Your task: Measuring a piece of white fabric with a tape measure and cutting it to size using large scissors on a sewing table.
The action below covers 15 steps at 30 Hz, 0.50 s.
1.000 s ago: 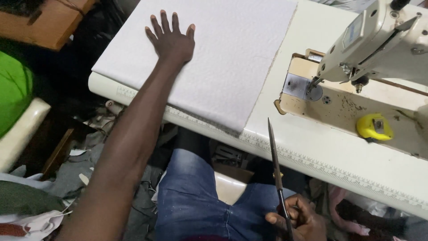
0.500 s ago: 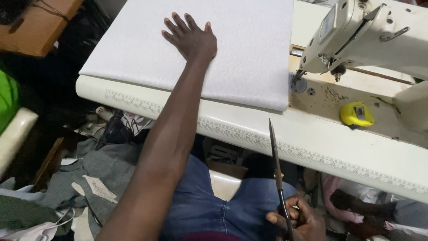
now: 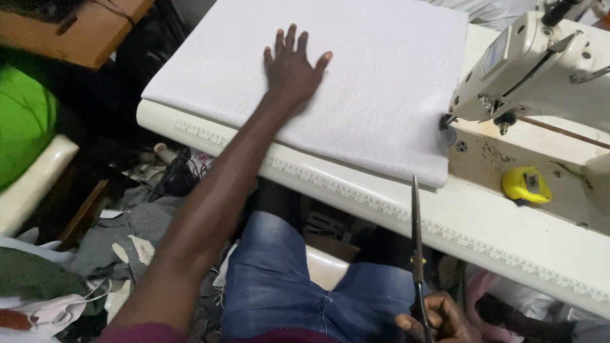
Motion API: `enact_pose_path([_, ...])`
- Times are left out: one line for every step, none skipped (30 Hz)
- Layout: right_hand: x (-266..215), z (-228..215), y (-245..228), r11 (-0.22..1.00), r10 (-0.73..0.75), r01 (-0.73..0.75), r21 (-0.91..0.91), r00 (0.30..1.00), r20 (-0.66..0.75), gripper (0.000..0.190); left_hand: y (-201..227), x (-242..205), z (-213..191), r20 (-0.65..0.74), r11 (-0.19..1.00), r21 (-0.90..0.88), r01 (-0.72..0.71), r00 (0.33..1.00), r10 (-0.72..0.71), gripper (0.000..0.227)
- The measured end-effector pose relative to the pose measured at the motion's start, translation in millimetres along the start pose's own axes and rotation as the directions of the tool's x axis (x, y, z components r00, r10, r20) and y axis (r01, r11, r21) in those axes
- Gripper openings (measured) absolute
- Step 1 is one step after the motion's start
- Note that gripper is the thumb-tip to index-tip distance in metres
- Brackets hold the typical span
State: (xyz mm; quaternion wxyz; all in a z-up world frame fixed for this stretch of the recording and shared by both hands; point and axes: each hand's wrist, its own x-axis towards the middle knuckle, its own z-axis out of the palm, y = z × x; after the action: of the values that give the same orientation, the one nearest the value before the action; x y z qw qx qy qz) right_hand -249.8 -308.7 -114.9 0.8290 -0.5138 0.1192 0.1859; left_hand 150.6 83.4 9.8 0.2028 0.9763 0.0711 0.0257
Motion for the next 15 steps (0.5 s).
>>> enact_pose_path([-3, 36, -17, 0.852, -0.282, 0.193, -0.487, 0.953, -0.115, 0.033, -23, 8, 1, -0.099, 0.991, -0.013, -0.13, 0.987, 0.128, 0.084])
enact_pose_path([-4, 72, -34, 0.455, -0.561, 0.233, -0.859, 0.825, -0.074, 0.027, -48, 16, 1, -0.201, 0.966, -0.011, -0.257, 0.947, 0.249, 0.082])
enact_pose_path([4, 46, -28, 0.456, -0.557, 0.234, -0.859, 0.828, -0.07, 0.027, -62, 9, -10, -0.2, 0.968, -0.01, -0.251, 0.949, 0.244, 0.082])
enact_pose_path([13, 20, -24, 0.47, -0.495, 0.427, -0.772, 0.852, 0.17, 0.025, -78, 3, -22, -0.172, 0.954, -0.007, -0.3, 0.94, 0.294, 0.079])
enact_pose_path([22, -5, -20, 0.503, -0.428, 0.585, -0.636, 0.808, 0.405, 0.025, -94, -4, -33, -0.144, 0.937, -0.006, -0.348, 0.928, 0.344, 0.076])
enact_pose_path([18, 13, -22, 0.506, -0.42, 0.588, -0.63, 0.807, 0.416, 0.025, -98, -9, -34, -0.146, 0.942, -0.001, -0.335, 0.932, 0.332, 0.076])
enact_pose_path([14, 32, -23, 0.54, -0.429, 0.329, -0.775, 0.9, 0.084, 0.025, -102, -15, -34, -0.068, 0.945, 0.045, -0.322, 0.943, 0.325, 0.08])
enact_pose_path([9, 51, -24, 0.574, -0.419, 0.032, -0.818, 0.87, -0.26, 0.025, -107, -20, -35, 0.011, 0.946, 0.091, -0.312, 0.95, 0.313, 0.085])
enact_pose_path([15, 45, -23, 0.572, -0.413, 0.037, -0.819, 0.876, -0.248, 0.025, -108, -24, -35, 0.008, 0.949, 0.095, -0.299, 0.954, 0.3, 0.085])
enact_pose_path([19, 38, -22, 0.778, -0.351, 0.159, -0.608, 0.912, -0.211, 0.027, -106, -26, -34, 0.013, 0.953, 0.102, -0.286, 0.958, 0.286, 0.085])
enact_pose_path([23, 30, -21, 0.913, -0.301, 0.238, -0.33, 0.941, -0.153, 0.037, -103, -29, -32, 0.017, 0.956, 0.11, -0.272, 0.962, 0.272, 0.085])
enact_pose_path([22, 61, -35, 0.913, -0.3, 0.238, -0.332, 0.943, -0.148, 0.037, -104, -31, -31, 0.014, 0.957, 0.109, -0.267, 0.964, 0.267, 0.085])
enact_pose_path([21, 91, -48, 0.796, -0.38, 0.219, -0.564, 0.907, -0.184, 0.028, -104, -34, -31, 0.012, 0.956, 0.113, -0.27, 0.963, 0.27, 0.086])
enact_pose_path([19, 122, -62, 0.63, -0.468, 0.166, -0.759, 0.861, -0.201, 0.024, -103, -35, -31, 0.009, 0.954, 0.115, -0.278, 0.96, 0.279, 0.086])
enact_pose_path([21, 128, -64, 0.627, -0.471, 0.168, -0.761, 0.859, -0.199, 0.024, -104, -38, -34, 0.006, 0.954, 0.112, -0.279, 0.96, 0.28, 0.086])
